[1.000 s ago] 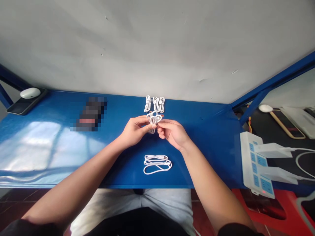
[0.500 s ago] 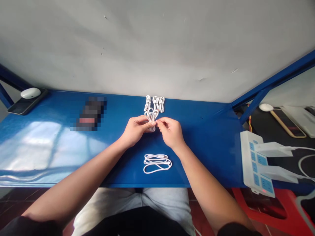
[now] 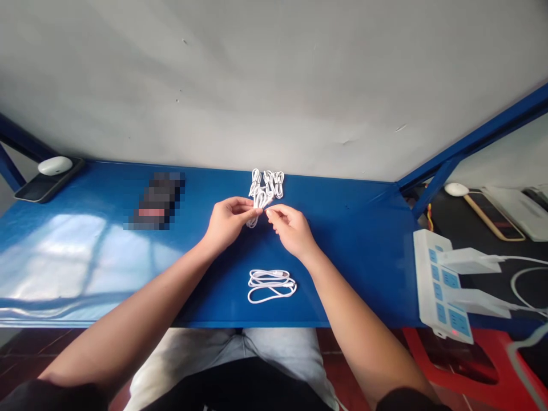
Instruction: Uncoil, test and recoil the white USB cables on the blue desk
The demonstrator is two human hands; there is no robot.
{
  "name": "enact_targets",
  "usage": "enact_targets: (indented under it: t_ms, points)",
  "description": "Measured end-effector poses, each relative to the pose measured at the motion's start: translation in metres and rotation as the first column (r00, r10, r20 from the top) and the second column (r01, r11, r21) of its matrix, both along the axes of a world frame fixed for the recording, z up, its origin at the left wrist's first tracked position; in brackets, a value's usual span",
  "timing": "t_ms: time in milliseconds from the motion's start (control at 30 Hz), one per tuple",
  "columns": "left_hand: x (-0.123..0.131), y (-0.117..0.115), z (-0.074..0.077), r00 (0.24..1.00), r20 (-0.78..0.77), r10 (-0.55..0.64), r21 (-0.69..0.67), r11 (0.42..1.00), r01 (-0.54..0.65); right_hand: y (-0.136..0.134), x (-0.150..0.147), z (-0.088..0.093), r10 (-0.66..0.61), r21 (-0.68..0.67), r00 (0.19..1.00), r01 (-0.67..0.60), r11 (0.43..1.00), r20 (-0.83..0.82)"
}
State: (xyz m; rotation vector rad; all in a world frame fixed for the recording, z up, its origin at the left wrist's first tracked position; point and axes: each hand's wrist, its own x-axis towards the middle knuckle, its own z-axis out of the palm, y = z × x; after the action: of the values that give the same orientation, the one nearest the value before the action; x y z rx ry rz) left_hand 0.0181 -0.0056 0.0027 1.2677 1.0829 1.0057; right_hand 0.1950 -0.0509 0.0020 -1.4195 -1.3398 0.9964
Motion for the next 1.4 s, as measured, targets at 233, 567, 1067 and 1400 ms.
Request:
enact_targets:
  t_ms: [233, 567, 1067, 1400]
  points:
    - [-0.024, 0.062, 0.005, 0.878, -0.405, 0.256, 0.175, 0.964, -0.200, -0.008, 0.002, 0.010, 0.105, -0.035, 0.978, -0.101, 0.994, 0.182]
    - [0.004, 0.100, 0.006, 0.737, -0.648, 0.189, 0.254, 0.967, -0.025, -0.012, 0.079, 0.022, -0.107, -0.160, 0.833, 0.228, 0.960, 0.543]
    - [-0.014, -0.081, 0.025, 0.445, -0.786, -0.429, 0.127, 0.592, 0.796, 0.009, 0.076, 0.019, 0.072, -0.221, 0.653, 0.149, 0.964, 0.754]
    - [-0.011, -0.012, 0.014, 0.603, -0.787, -0.133, 0.292, 0.781, 0.552, 0.007, 0.051, 0.049, 0.141, -0.253, 0.793, 0.017, 0.967, 0.592]
